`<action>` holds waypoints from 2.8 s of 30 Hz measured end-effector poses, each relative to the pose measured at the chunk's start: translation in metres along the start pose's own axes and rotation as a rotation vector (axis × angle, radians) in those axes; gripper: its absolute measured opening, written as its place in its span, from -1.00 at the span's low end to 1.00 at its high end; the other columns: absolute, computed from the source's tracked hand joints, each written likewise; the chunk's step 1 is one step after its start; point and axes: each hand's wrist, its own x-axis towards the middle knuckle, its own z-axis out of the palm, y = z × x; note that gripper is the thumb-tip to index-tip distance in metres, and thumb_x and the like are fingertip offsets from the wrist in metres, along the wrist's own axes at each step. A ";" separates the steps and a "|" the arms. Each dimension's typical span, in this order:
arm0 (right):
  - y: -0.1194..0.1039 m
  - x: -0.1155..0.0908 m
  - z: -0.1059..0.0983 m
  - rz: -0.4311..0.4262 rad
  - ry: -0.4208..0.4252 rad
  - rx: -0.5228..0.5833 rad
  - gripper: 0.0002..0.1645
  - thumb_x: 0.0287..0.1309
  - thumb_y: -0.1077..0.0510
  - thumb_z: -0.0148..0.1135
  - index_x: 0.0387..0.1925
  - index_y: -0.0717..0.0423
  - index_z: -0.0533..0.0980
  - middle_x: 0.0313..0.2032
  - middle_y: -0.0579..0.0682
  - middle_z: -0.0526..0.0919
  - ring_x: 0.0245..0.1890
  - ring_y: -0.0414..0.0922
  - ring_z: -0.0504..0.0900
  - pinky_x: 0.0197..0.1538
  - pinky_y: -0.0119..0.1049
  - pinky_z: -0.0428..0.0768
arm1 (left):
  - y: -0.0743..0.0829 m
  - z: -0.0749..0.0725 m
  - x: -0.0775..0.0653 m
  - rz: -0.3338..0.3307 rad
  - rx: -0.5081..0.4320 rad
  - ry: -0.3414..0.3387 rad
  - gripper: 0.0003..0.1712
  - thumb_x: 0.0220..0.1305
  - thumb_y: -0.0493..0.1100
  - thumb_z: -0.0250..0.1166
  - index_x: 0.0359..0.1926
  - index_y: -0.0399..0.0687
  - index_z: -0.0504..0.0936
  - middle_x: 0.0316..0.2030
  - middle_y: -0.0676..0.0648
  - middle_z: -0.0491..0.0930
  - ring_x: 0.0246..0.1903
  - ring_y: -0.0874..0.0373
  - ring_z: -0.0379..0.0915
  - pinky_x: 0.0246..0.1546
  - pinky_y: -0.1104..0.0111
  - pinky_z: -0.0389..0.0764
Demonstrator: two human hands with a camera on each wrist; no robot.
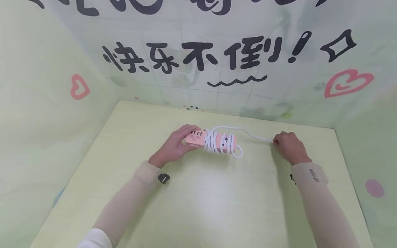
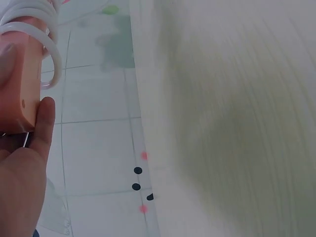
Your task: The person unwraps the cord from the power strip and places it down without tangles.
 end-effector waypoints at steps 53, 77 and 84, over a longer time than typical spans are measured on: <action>-0.110 0.014 0.015 -0.113 -0.445 0.339 -0.72 0.50 0.08 0.04 -0.12 0.20 0.56 -0.50 -0.05 0.50 -0.47 -0.15 0.40 -0.32 -0.30 0.43 | 0.008 0.001 0.010 -0.120 -0.379 0.108 -0.30 0.10 -0.39 0.51 0.26 -0.06 0.48 0.19 -0.08 0.50 0.19 0.00 0.51 0.22 0.42 0.63; -0.136 -0.054 -0.114 -0.411 0.006 0.379 -0.68 0.42 0.16 0.22 0.12 -0.13 0.68 -0.49 -0.38 0.50 -0.59 -0.42 0.21 -0.49 -0.51 0.38 | 0.005 0.010 0.010 -0.081 -0.386 0.149 -0.35 0.12 -0.48 0.44 0.24 -0.18 0.48 0.19 -0.17 0.52 0.14 -0.04 0.52 0.12 0.49 0.65; -0.152 -0.068 -0.107 -0.460 -0.318 0.267 -0.73 0.46 -0.03 0.17 0.03 -0.17 0.71 -0.66 -0.42 0.26 -0.65 -0.48 0.09 -0.51 -0.53 0.35 | 0.004 0.004 0.013 -0.052 -0.465 0.233 -0.34 0.14 -0.57 0.36 0.27 -0.27 0.41 0.26 -0.23 0.45 0.24 -0.18 0.47 0.15 0.53 0.63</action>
